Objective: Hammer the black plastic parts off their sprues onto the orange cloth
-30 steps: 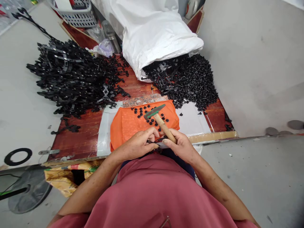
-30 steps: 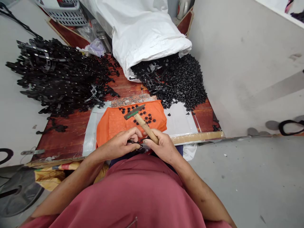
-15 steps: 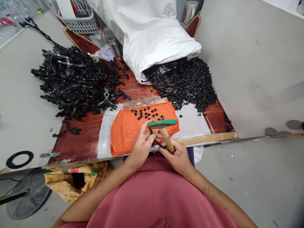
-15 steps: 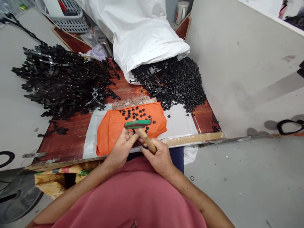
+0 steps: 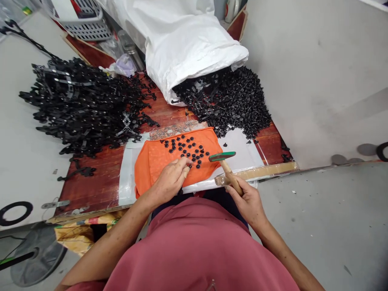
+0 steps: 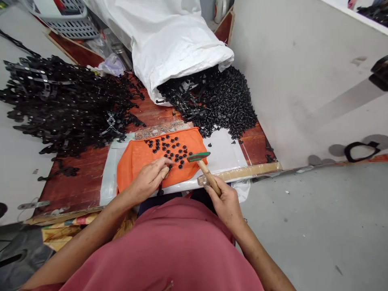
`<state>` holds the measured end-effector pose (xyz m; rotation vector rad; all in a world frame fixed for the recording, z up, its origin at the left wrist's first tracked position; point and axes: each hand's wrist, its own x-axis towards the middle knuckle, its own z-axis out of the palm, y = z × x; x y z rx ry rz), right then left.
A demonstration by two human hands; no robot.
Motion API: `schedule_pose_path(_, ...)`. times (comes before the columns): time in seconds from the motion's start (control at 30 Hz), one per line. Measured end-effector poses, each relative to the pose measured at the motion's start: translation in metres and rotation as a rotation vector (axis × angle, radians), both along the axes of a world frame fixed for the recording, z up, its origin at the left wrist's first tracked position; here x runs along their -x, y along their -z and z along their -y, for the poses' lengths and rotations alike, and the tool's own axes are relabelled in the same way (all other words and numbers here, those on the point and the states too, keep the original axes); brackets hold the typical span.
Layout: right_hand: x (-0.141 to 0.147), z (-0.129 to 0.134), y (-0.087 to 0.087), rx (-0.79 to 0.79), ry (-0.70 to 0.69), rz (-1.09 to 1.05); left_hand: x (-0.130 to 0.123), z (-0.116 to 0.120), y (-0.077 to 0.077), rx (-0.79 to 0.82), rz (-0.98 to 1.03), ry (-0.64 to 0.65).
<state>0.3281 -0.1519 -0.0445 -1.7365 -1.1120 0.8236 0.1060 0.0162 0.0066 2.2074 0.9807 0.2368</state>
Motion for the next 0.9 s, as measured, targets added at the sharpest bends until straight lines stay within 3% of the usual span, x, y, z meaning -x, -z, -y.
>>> schedule_pose_path(0.2,0.008,0.005,0.0,0.038,-0.045,-0.064,-0.008,0.005,-0.005,0.115,0.076,-0.009)
schedule_pose_path(0.3,0.018,-0.012,-0.014,0.013,-0.051,-0.243,-0.011,0.015,-0.012,0.237,0.127,0.076)
schedule_pose_path(0.43,0.031,-0.044,-0.031,0.029,-0.198,-0.568,-0.016,0.025,-0.009,0.273,0.165,0.172)
schedule_pose_path(0.53,0.039,-0.057,-0.033,0.078,-0.214,-0.727,-0.014,0.027,-0.005,0.071,0.147,0.141)
schedule_pose_path(0.63,0.044,-0.058,-0.029,0.065,-0.116,-0.778,-0.003,0.031,-0.003,-0.209,0.018,0.035)
schedule_pose_path(0.77,0.046,-0.053,-0.024,0.021,-0.042,-0.801,0.011,0.041,0.002,-0.228,-0.135,-0.029)
schedule_pose_path(0.9,0.05,-0.049,-0.024,-0.003,-0.039,-0.803,0.015,0.045,0.001,-0.289,-0.095,-0.074)
